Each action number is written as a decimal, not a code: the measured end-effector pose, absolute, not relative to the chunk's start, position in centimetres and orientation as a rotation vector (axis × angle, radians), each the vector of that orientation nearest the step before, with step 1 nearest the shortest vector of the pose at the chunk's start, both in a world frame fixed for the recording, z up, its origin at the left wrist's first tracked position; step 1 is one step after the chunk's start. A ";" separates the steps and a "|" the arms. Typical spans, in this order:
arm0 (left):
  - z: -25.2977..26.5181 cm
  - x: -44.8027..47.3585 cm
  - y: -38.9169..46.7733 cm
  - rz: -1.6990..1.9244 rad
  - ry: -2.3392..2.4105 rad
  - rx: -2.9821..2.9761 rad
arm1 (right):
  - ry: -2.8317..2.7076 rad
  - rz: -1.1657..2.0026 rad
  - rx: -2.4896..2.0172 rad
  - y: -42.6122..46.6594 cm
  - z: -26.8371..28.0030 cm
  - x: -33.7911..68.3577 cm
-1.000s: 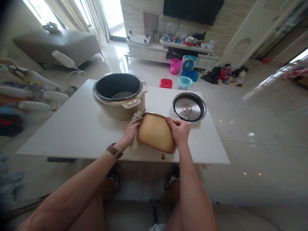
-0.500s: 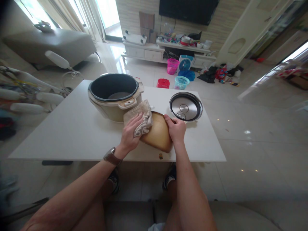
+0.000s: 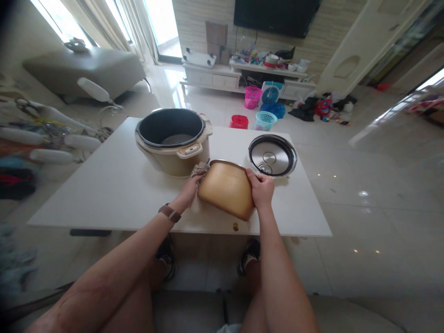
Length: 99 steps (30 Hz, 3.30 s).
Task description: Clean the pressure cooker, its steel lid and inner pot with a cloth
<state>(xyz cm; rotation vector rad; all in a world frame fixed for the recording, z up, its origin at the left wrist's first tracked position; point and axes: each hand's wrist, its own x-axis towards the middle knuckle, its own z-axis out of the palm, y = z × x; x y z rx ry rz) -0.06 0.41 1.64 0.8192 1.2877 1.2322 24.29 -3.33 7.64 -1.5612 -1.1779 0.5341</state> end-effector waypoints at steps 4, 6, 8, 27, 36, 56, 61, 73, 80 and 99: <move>2.2 0.2 0.4 1.287 1.281 0.878 | -1.170 0.558 -1.545 -3.1 7.2 24.8; 3.2 0.2 -0.2 1.353 1.251 1.046 | -1.175 0.565 -1.547 -3.0 7.2 24.7; 4.2 -0.1 -1.1 1.414 1.182 1.283 | -1.180 0.560 -1.547 -3.0 7.3 24.5; 1.7 -1.5 1.4 1.210 1.277 0.780 | -1.199 0.494 -1.500 -3.5 7.9 22.9; 4.3 -0.1 -1.3 1.382 1.168 1.170 | -1.352 0.269 -1.699 -4.4 11.2 21.7; 4.7 -1.1 -0.2 1.332 1.093 1.041 | -1.172 0.578 -1.531 -3.3 7.6 24.0; 3.4 -1.3 0.0 1.299 1.186 0.859 | -1.191 0.604 -1.497 -3.3 7.4 23.9; 3.9 -1.7 -0.9 1.339 1.262 0.957 | -1.214 0.662 -1.483 -2.6 7.3 23.4; 6.1 -2.0 -3.0 1.457 1.110 1.513 | -1.162 0.690 -1.496 -2.7 7.4 22.8; 2.3 -2.1 0.2 1.272 1.220 0.816 | -1.086 0.702 -1.479 -2.8 6.7 22.9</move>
